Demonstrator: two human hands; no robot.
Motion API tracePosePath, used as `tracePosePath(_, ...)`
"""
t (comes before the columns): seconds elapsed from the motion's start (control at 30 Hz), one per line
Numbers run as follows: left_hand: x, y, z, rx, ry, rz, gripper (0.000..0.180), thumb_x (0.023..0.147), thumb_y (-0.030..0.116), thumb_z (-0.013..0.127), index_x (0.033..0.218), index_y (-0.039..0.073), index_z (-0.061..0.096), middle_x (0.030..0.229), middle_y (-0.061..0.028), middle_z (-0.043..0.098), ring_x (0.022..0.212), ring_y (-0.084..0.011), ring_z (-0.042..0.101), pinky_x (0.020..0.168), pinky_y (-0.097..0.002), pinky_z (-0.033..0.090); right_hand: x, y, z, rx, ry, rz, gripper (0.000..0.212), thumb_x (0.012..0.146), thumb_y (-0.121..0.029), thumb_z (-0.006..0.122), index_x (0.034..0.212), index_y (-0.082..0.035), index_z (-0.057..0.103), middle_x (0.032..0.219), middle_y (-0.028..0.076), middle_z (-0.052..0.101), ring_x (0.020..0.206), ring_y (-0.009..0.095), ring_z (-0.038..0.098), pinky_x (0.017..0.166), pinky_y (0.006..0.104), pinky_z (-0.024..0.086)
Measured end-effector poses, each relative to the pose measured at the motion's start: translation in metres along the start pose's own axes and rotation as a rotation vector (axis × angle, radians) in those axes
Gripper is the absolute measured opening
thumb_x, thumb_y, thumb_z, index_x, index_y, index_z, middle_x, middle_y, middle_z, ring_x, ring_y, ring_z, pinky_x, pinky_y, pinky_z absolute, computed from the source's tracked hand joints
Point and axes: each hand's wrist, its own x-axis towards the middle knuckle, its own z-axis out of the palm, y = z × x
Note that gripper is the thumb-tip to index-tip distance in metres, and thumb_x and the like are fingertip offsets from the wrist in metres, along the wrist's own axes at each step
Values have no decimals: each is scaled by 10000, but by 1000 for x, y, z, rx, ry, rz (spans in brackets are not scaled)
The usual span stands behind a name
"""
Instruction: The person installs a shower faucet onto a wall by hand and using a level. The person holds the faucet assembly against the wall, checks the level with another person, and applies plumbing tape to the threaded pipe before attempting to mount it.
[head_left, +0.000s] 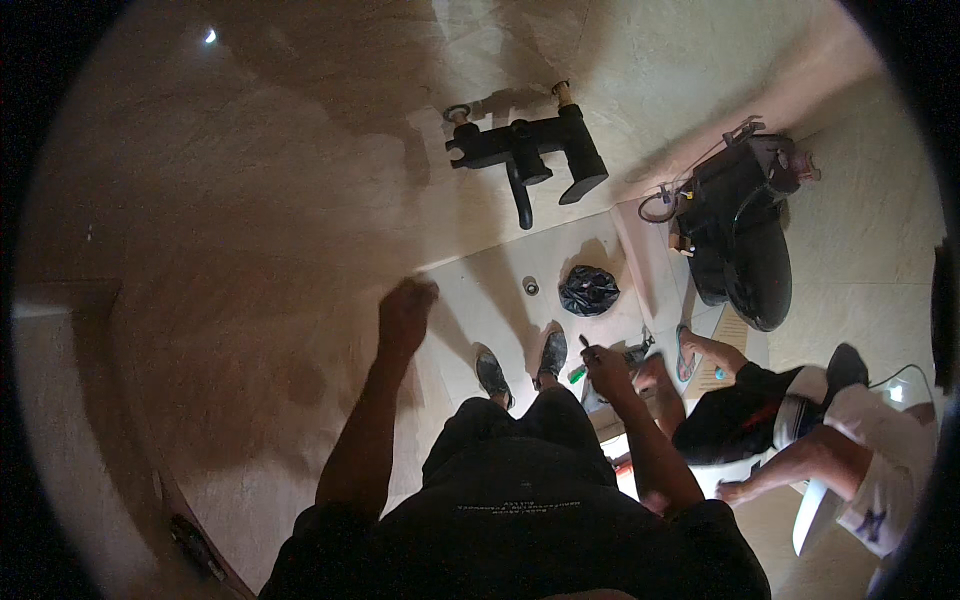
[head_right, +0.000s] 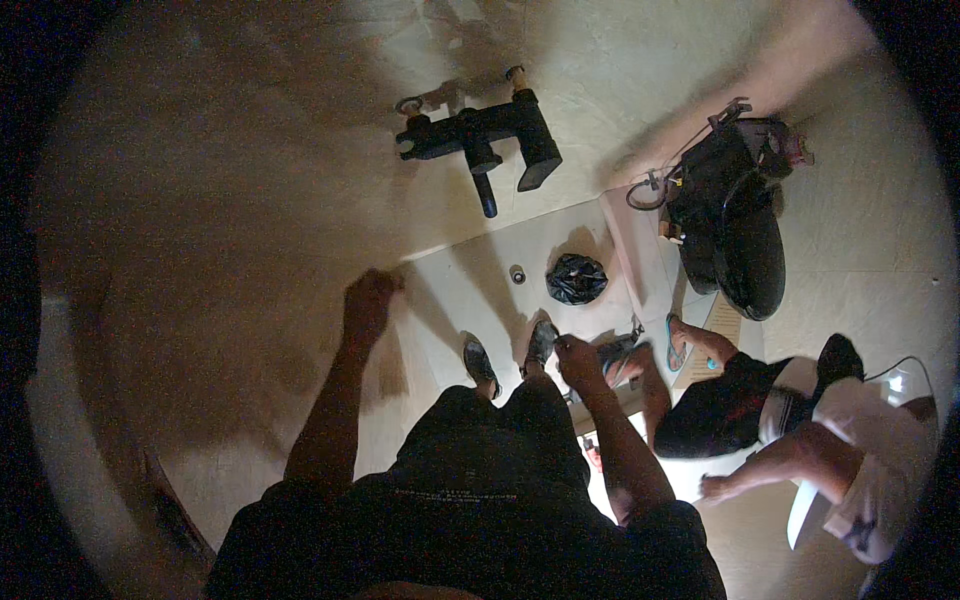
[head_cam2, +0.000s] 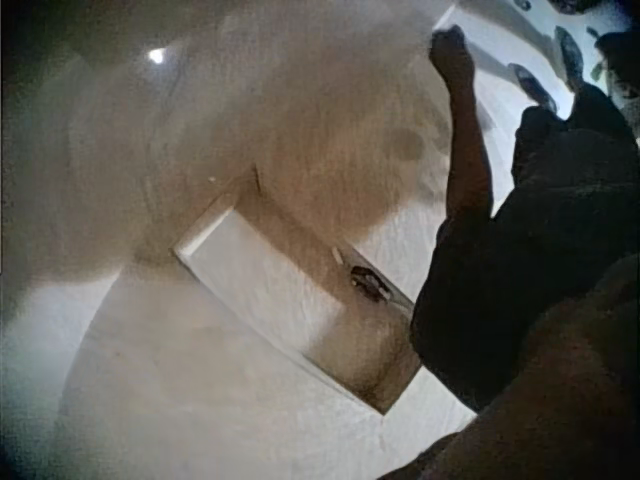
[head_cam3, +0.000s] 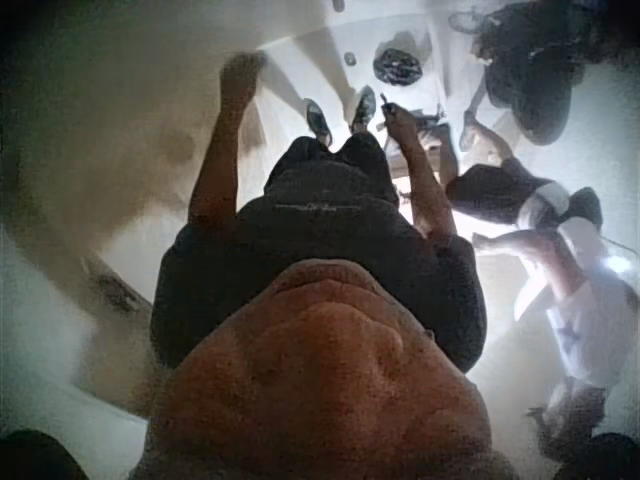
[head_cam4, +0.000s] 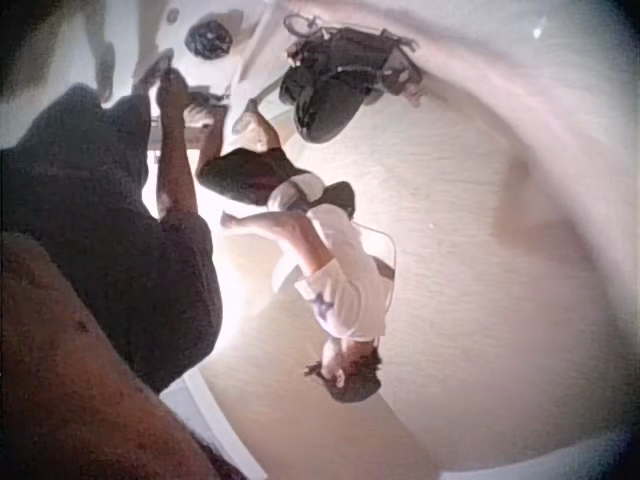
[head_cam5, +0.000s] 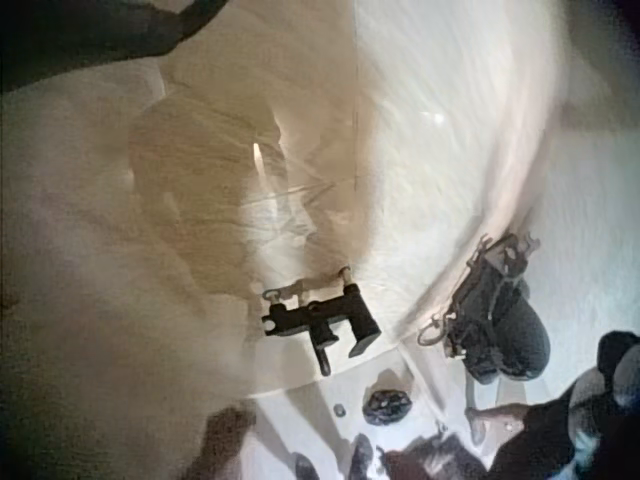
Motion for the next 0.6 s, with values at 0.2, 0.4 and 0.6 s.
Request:
tracePosePath(0.2,74,87,-31,-229,150,104,281,1010,246,534,1074,28,699,1005,-147,708,945,-251,686,837,-364,537,20,0,-33,-22,35,59,287,940,-262,591,1015,-1,684,855,242,696,810,412,686,740,486,536)
tracePosePath(0.4,137,130,-15,-112,246,398,338,1018,237,553,1305,64,603,1127,-196,661,954,-291,686,843,-398,558,26,24,-26,-82,13,-33,254,906,-243,613,921,-6,704,851,238,693,790,398,686,732,487,535)
tracePosePath(0.6,166,138,-12,256,235,477,442,1010,348,542,1414,174,514,1162,-180,619,997,-322,662,893,-449,528,20,85,-5,-263,-23,-48,272,860,-274,647,941,-20,698,964,215,697,976,387,661,822,493,508)
